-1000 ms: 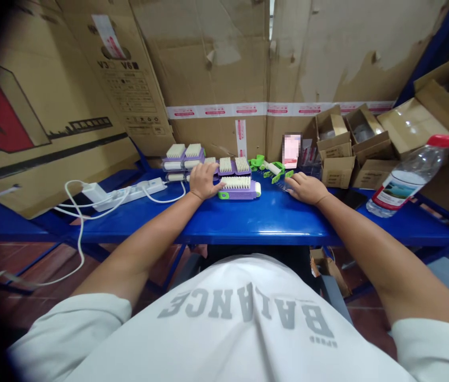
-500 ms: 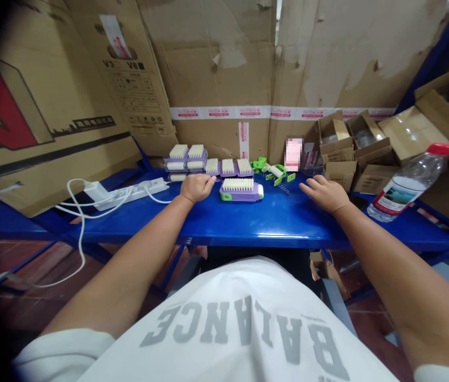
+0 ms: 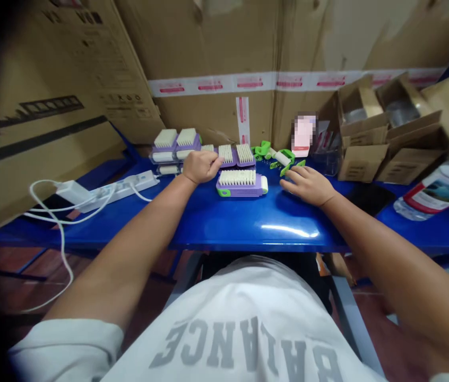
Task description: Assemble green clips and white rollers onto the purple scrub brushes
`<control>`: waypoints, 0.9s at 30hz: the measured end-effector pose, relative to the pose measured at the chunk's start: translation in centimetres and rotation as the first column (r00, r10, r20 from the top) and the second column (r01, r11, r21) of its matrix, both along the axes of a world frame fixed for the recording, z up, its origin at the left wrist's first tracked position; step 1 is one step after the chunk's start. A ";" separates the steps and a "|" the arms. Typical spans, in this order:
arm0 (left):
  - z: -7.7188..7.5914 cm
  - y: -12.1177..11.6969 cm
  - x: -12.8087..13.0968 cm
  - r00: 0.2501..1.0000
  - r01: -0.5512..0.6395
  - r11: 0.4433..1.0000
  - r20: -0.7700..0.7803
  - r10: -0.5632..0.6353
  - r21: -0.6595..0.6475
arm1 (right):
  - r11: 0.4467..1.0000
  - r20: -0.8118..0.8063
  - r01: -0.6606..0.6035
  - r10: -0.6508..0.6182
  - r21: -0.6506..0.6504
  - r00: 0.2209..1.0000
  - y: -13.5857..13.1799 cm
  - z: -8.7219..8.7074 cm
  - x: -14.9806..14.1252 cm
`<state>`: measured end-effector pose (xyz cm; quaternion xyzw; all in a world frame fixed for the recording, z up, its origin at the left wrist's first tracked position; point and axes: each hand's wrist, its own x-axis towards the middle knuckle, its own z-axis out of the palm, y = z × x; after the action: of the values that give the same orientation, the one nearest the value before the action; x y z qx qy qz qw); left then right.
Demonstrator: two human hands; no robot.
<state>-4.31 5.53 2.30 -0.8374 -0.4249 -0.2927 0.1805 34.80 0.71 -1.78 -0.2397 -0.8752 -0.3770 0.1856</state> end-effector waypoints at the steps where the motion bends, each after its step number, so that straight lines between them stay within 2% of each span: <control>1: -0.2 0.7 0.0 0.999 0.029 1.000 0.017 -0.029 -0.005 | 1.000 -0.031 -0.014 0.013 -0.026 0.999 0.6 -0.3 -0.3; 5: -0.8 1.8 -0.2 0.967 0.155 0.988 0.209 -0.148 -0.015 | 0.986 -0.161 -0.088 0.065 -0.143 0.985 0.9 -0.3 -1.2; 7: -0.6 1.2 0.0 0.928 0.221 0.974 0.317 -0.197 -0.042 | 0.966 -0.141 -0.153 0.125 -0.209 0.982 0.0 0.1 -1.7; 9: -0.5 0.1 0.2 0.895 0.298 0.950 0.374 -0.243 -0.096 | 0.952 -0.133 -0.210 0.184 -0.222 0.974 -0.9 0.5 -2.4; 12: -0.6 -1.4 0.3 0.872 0.424 0.885 0.350 -0.342 -0.191 | 0.963 -0.140 -0.207 0.184 -0.173 0.973 -1.6 0.6 -3.4; 14: -1.1 -1.8 -0.1 0.862 0.455 0.863 0.349 -0.366 -0.218 | 0.967 -0.152 -0.190 0.165 -0.170 0.974 -1.8 0.4 -3.8; 17: -2.1 -1.4 -1.1 0.853 0.467 0.851 0.377 -0.361 -0.242 | 0.958 -0.167 -0.166 0.128 -0.235 0.978 -1.7 0.2 -4.0; 23: -3.1 -0.2 -2.0 0.786 0.597 0.716 0.440 -0.434 -0.362 | 0.907 -0.195 -0.183 0.115 -0.379 0.974 -1.6 0.1 -3.8; 25: -3.2 -0.5 -2.0 0.785 0.608 0.689 0.426 -0.449 -0.394 | 0.876 -0.229 -0.206 0.114 -0.435 0.967 -1.7 -0.1 -3.7; 27: -3.3 -0.8 -2.0 0.797 0.599 0.680 0.403 -0.451 -0.424 | 0.840 -0.293 -0.197 0.048 -0.505 0.955 -2.0 -0.2 -3.6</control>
<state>-6.35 4.72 -1.05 -0.8929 -0.2480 -0.3120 -0.2095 31.22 -1.28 -1.96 -0.2733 -0.9252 -0.0727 0.2531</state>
